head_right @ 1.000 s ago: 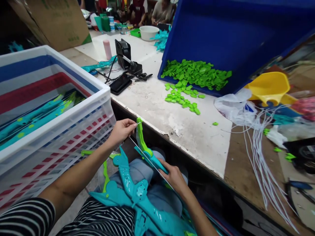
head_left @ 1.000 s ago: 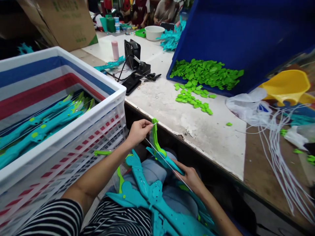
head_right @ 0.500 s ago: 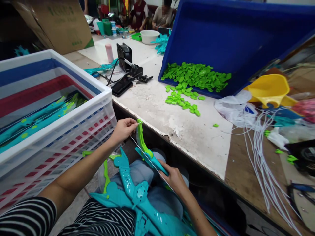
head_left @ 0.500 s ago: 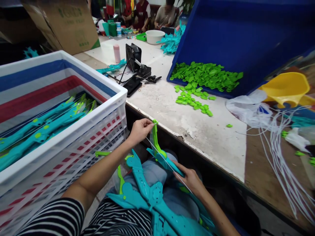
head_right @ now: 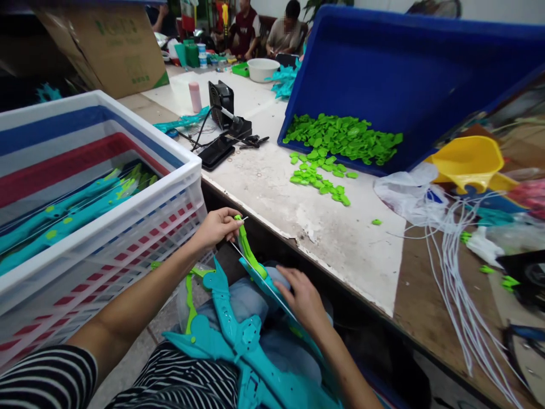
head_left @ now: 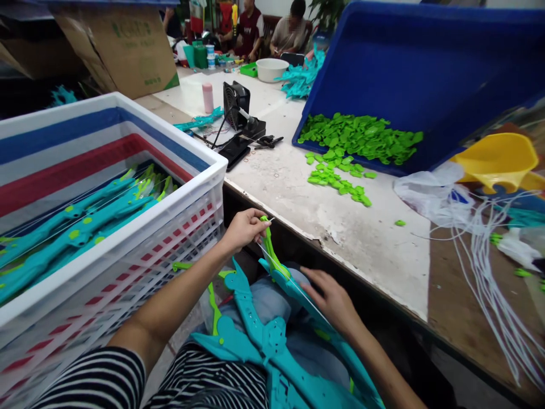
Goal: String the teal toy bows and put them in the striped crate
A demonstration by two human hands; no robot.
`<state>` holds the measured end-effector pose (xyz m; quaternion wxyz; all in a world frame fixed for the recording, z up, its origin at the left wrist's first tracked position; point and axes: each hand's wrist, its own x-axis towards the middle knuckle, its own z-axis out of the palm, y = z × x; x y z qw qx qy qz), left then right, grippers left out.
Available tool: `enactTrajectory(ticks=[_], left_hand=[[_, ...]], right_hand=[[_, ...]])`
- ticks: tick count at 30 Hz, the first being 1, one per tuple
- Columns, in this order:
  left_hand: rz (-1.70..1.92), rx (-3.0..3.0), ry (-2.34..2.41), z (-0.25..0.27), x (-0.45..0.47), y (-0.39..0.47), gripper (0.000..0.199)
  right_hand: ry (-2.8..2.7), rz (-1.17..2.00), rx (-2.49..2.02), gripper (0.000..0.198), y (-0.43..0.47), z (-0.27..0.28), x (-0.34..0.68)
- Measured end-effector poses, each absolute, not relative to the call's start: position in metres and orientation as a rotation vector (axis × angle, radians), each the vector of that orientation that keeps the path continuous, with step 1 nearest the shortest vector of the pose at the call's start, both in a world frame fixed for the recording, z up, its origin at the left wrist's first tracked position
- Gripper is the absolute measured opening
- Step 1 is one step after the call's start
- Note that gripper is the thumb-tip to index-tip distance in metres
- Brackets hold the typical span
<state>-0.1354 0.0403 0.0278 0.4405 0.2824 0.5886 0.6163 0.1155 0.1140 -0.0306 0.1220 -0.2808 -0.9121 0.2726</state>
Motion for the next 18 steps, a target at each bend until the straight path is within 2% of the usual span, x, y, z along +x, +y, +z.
enactTrajectory(ticks=[3, 8, 12, 16, 18], left_hand=[[1.559, 0.689, 1.428, 0.023, -0.135, 0.029, 0.021], [1.574, 0.660, 1.387, 0.016, -0.140, 0.017, 0.025], [1.547, 0.607, 1.409, 0.010, -0.145, 0.014, 0.026], [1.450, 0.642, 1.482, 0.009, -0.150, 0.012, 0.018], [1.348, 0.730, 1.662, 0.011, -0.152, 0.009, 0.018]], right_hand=[[-2.515, 0.684, -0.681, 0.035, 0.126, -0.002, 0.062], [-2.523, 0.816, -0.390, 0.025, 0.137, 0.026, -0.013], [-2.561, 0.868, -0.238, 0.025, 0.135, 0.034, -0.027], [-2.604, 0.746, -0.142, 0.025, 0.130, 0.035, -0.040], [-2.596, 0.689, -0.161, 0.025, 0.130, 0.032, -0.047]])
